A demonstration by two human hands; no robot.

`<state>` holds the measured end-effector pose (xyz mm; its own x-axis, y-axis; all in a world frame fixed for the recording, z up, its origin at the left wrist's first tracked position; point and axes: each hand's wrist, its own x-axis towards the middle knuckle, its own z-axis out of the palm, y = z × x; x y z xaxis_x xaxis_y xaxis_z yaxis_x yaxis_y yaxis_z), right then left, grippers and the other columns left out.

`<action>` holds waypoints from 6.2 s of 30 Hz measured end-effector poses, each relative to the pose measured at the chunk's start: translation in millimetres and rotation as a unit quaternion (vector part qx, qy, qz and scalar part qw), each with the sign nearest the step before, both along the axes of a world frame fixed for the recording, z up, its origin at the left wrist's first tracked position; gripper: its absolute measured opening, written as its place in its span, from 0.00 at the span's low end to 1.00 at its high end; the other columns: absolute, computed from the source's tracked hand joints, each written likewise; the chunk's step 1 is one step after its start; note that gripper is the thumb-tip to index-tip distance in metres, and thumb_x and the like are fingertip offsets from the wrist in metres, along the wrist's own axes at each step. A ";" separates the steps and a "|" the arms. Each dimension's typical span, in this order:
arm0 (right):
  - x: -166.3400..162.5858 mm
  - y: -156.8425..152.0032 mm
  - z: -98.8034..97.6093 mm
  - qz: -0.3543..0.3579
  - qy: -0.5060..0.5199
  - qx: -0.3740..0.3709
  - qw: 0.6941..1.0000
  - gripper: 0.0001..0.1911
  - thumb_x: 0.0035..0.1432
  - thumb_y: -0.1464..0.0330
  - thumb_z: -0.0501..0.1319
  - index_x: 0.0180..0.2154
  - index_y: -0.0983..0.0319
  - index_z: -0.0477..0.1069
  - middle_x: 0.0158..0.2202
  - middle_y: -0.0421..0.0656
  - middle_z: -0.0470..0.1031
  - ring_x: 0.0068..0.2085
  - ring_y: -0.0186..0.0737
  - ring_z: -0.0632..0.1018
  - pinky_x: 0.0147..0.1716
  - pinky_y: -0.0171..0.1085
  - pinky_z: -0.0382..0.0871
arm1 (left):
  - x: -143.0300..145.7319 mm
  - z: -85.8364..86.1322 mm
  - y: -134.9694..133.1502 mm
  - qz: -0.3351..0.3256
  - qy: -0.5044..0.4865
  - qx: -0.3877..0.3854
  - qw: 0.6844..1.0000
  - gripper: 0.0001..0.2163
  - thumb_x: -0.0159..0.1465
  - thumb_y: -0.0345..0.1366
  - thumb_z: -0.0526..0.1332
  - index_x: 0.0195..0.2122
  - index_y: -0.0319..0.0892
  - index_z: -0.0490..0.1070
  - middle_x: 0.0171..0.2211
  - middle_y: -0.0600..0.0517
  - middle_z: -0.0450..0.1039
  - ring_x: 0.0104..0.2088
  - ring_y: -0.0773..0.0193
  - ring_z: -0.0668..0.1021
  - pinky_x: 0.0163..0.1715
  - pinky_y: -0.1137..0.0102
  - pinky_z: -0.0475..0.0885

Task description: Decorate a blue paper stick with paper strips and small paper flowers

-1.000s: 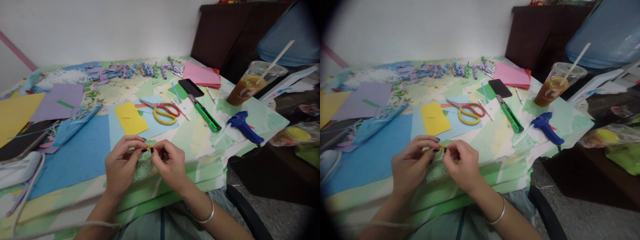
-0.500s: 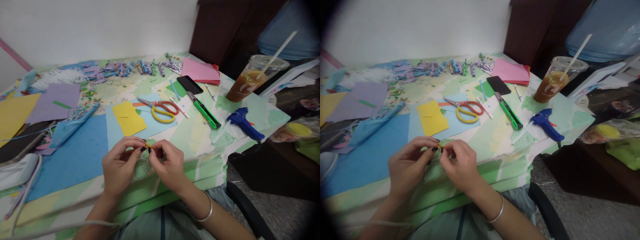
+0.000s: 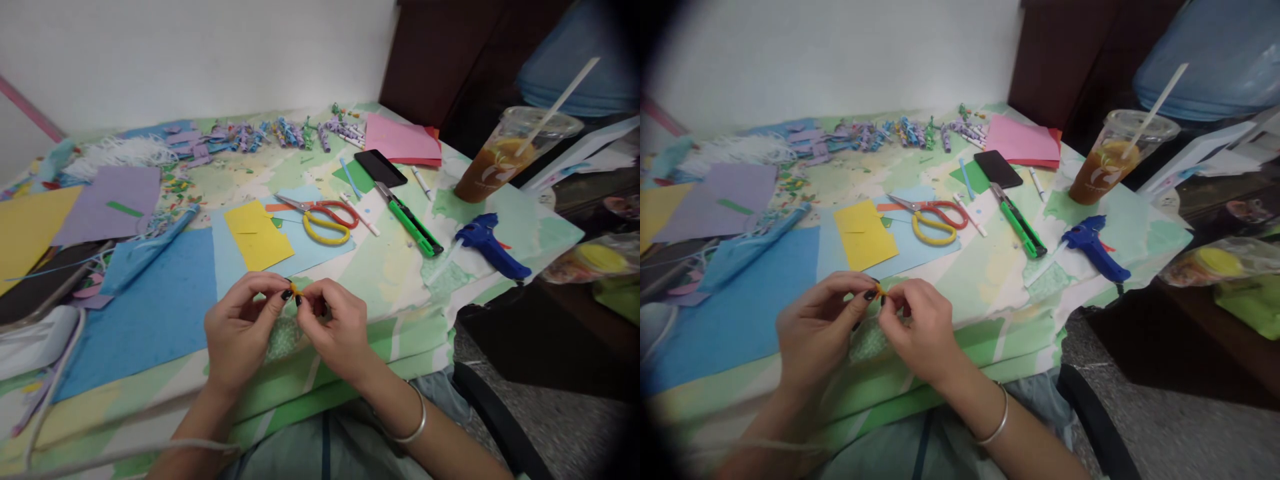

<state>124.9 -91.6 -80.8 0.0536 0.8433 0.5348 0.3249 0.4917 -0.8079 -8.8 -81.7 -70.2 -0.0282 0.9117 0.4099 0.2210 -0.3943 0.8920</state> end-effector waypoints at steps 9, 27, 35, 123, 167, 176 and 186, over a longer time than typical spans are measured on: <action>0.4 -1.2 0.1 0.012 0.009 -0.024 1.000 0.05 0.55 0.74 0.56 0.28 0.61 0.64 0.24 0.37 0.67 0.26 0.31 0.67 0.26 0.31 0.64 | 0.2 0.3 0.2 -0.001 -0.001 -0.006 1.000 0.04 0.59 0.27 0.64 0.31 0.44 0.74 0.33 0.52 0.74 0.37 0.65 0.77 0.31 0.74 0.75; 16.7 14.1 6.6 0.159 0.124 -0.222 0.954 0.03 0.49 0.73 0.56 0.25 0.61 0.63 0.22 0.35 0.61 0.24 0.30 0.62 0.23 0.31 0.56 | -0.9 1.6 -0.7 -0.013 -0.023 -0.072 0.997 0.03 0.57 0.28 0.65 0.31 0.43 0.76 0.29 0.52 0.77 0.30 0.66 0.78 0.20 0.79 0.71; 16.0 13.6 5.1 0.160 0.150 -0.230 0.948 0.01 0.51 0.72 0.58 0.29 0.61 0.66 0.25 0.36 0.66 0.27 0.31 0.67 0.26 0.31 0.61 | 0.0 3.0 -0.3 0.019 -0.012 -0.072 0.997 0.03 0.55 0.28 0.65 0.29 0.42 0.76 0.28 0.53 0.77 0.29 0.66 0.78 0.26 0.75 0.75; 9.2 7.8 2.8 0.095 0.142 -0.135 0.976 0.02 0.52 0.73 0.62 0.29 0.61 0.69 0.29 0.41 0.72 0.31 0.36 0.74 0.32 0.37 0.70 | 4.8 7.3 -0.5 0.057 -0.010 -0.118 0.991 0.03 0.50 0.27 0.65 0.26 0.41 0.74 0.23 0.56 0.75 0.20 0.74 0.72 0.16 0.82 0.66; 13.2 16.6 3.0 0.155 0.276 -0.205 0.926 0.05 0.46 0.72 0.65 0.26 0.61 0.68 0.30 0.40 0.74 0.33 0.35 0.75 0.35 0.37 0.71 | 5.0 6.8 -1.9 0.038 -0.018 -0.099 0.994 0.04 0.52 0.26 0.64 0.25 0.41 0.71 0.28 0.53 0.75 0.24 0.71 0.75 0.15 0.80 0.65; 12.2 16.9 4.1 0.149 0.264 -0.201 0.932 0.07 0.45 0.72 0.64 0.24 0.60 0.65 0.29 0.40 0.73 0.33 0.35 0.74 0.35 0.37 0.71 | 5.8 7.6 -1.0 0.019 -0.031 -0.081 0.996 0.13 0.52 0.27 0.66 0.39 0.44 0.74 0.27 0.56 0.72 0.20 0.74 0.71 0.13 0.81 0.64; 12.1 16.3 4.3 0.153 0.272 -0.207 0.927 0.08 0.45 0.73 0.64 0.24 0.60 0.64 0.28 0.39 0.73 0.32 0.35 0.74 0.34 0.37 0.70 | 5.2 6.6 -1.3 0.017 0.014 -0.084 0.996 0.07 0.54 0.26 0.62 0.31 0.44 0.77 0.24 0.57 0.73 0.16 0.76 0.68 0.12 0.81 0.61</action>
